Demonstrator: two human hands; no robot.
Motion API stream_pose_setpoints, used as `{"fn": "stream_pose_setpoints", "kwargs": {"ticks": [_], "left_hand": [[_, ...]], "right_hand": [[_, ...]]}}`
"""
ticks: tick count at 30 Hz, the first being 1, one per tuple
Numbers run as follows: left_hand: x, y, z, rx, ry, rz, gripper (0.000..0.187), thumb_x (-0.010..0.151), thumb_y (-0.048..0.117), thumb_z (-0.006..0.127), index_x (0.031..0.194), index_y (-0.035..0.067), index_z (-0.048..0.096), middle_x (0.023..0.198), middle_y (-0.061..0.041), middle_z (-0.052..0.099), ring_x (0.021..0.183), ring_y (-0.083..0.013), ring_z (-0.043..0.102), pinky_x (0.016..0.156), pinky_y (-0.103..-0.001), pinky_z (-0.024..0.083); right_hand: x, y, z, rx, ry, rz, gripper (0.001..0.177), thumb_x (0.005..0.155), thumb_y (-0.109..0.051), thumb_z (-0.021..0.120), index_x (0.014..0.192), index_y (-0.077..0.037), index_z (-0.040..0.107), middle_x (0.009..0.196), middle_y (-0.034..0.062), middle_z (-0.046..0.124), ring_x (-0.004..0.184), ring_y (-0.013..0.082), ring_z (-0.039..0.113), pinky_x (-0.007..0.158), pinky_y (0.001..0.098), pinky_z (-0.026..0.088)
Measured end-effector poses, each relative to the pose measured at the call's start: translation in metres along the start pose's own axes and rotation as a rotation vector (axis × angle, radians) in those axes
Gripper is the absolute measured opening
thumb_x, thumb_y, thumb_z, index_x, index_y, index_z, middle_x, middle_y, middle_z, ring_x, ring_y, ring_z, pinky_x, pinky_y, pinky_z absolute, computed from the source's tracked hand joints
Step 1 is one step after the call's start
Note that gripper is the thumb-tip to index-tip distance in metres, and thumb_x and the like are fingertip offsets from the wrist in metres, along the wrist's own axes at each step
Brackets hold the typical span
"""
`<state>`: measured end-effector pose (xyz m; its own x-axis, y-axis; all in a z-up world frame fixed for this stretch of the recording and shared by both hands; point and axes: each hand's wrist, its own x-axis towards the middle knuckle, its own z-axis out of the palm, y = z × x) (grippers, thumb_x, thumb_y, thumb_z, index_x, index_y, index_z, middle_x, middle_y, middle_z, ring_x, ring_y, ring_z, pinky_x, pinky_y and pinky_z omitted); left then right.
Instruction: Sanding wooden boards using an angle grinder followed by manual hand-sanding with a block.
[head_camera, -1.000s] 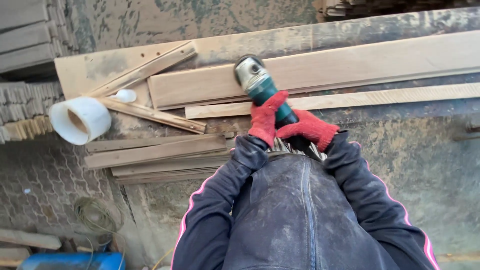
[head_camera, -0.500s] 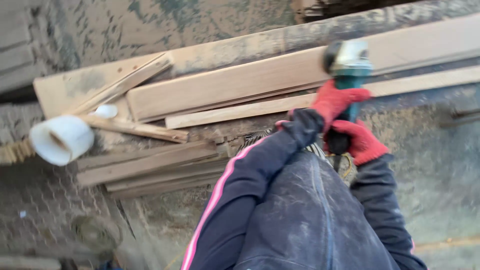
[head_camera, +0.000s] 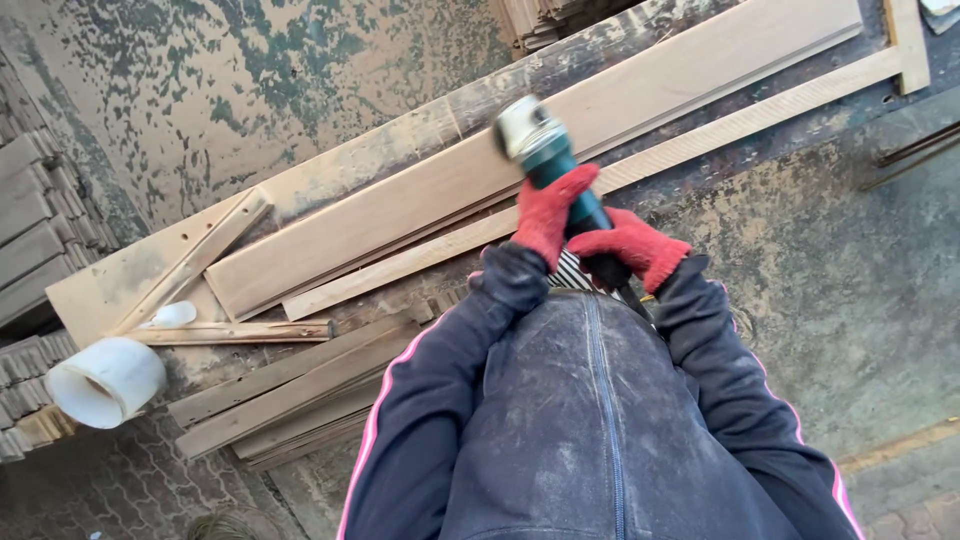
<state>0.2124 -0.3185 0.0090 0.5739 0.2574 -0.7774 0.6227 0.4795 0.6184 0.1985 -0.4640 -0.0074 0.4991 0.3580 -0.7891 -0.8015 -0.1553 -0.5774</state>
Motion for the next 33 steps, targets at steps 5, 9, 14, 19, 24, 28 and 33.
{"fn": "stream_pose_setpoints", "kwargs": {"ticks": [5,9,14,19,24,28,33], "left_hand": [[0.051,-0.034,0.078,0.085,-0.212,0.029,0.072,0.05,0.025,0.104,0.113,0.011,0.072,0.1,-0.015,0.075,0.095,-0.0315,0.074,0.085,-0.051,0.063],[0.047,-0.033,0.095,0.101,-0.31,-0.008,0.06,0.052,0.019,0.102,0.104,0.008,0.073,0.09,-0.017,0.074,0.083,-0.0352,0.074,0.074,-0.053,0.065],[0.013,-0.017,0.051,-0.109,-0.39,-0.022,0.042,0.103,0.036,0.059,0.11,-0.003,0.073,0.1,-0.016,0.076,0.094,-0.0256,0.077,0.092,-0.041,0.062],[0.012,-0.025,0.008,-0.088,-0.02,-0.085,0.062,0.068,0.02,0.098,0.119,0.008,0.065,0.094,-0.015,0.074,0.084,-0.0316,0.077,0.07,-0.055,0.068],[0.0,-0.017,0.031,0.016,0.09,-0.091,0.075,0.062,0.027,0.099,0.126,0.009,0.063,0.103,-0.017,0.072,0.098,-0.034,0.074,0.084,-0.054,0.065],[0.048,-0.054,0.05,-0.224,-0.322,-0.086,0.077,0.111,0.045,0.01,0.129,-0.003,0.068,0.117,-0.01,0.074,0.119,-0.0186,0.069,0.112,-0.033,0.047],[0.048,-0.047,0.151,0.131,-0.192,0.013,0.055,0.055,0.021,0.102,0.102,0.009,0.076,0.084,-0.015,0.074,0.075,-0.031,0.074,0.068,-0.05,0.066]], "right_hand": [[-0.022,0.002,-0.039,0.159,0.186,-0.091,0.031,0.074,-0.019,0.083,0.094,-0.002,0.067,0.062,0.0251,0.063,0.046,0.0403,0.067,0.033,0.0539,0.053],[-0.024,0.008,-0.052,0.283,0.239,-0.075,0.03,0.075,-0.016,0.083,0.095,-0.003,0.067,0.068,0.0242,0.066,0.052,0.0442,0.069,0.037,0.0579,0.054],[-0.005,0.022,-0.044,0.261,0.145,-0.078,0.033,0.071,-0.012,0.085,0.097,0.0,0.069,0.068,0.0244,0.068,0.052,0.0419,0.07,0.038,0.0559,0.056],[0.025,0.032,-0.02,0.074,-0.011,0.003,0.049,0.061,-0.009,0.097,0.101,0.002,0.071,0.072,0.0221,0.067,0.06,0.036,0.071,0.046,0.0492,0.059],[0.029,0.023,-0.032,0.014,-0.05,0.006,0.054,0.057,-0.011,0.1,0.103,-0.001,0.073,0.076,0.0208,0.067,0.065,0.035,0.072,0.048,0.0479,0.061],[-0.002,0.01,-0.071,0.096,0.061,-0.007,0.047,0.062,-0.011,0.096,0.102,-0.002,0.072,0.078,0.0208,0.068,0.067,0.037,0.073,0.047,0.0533,0.06],[-0.009,0.008,-0.125,0.249,0.108,-0.092,0.034,0.071,-0.011,0.086,0.097,-0.001,0.065,0.067,0.0263,0.067,0.048,0.0399,0.069,0.035,0.0528,0.055]]}}
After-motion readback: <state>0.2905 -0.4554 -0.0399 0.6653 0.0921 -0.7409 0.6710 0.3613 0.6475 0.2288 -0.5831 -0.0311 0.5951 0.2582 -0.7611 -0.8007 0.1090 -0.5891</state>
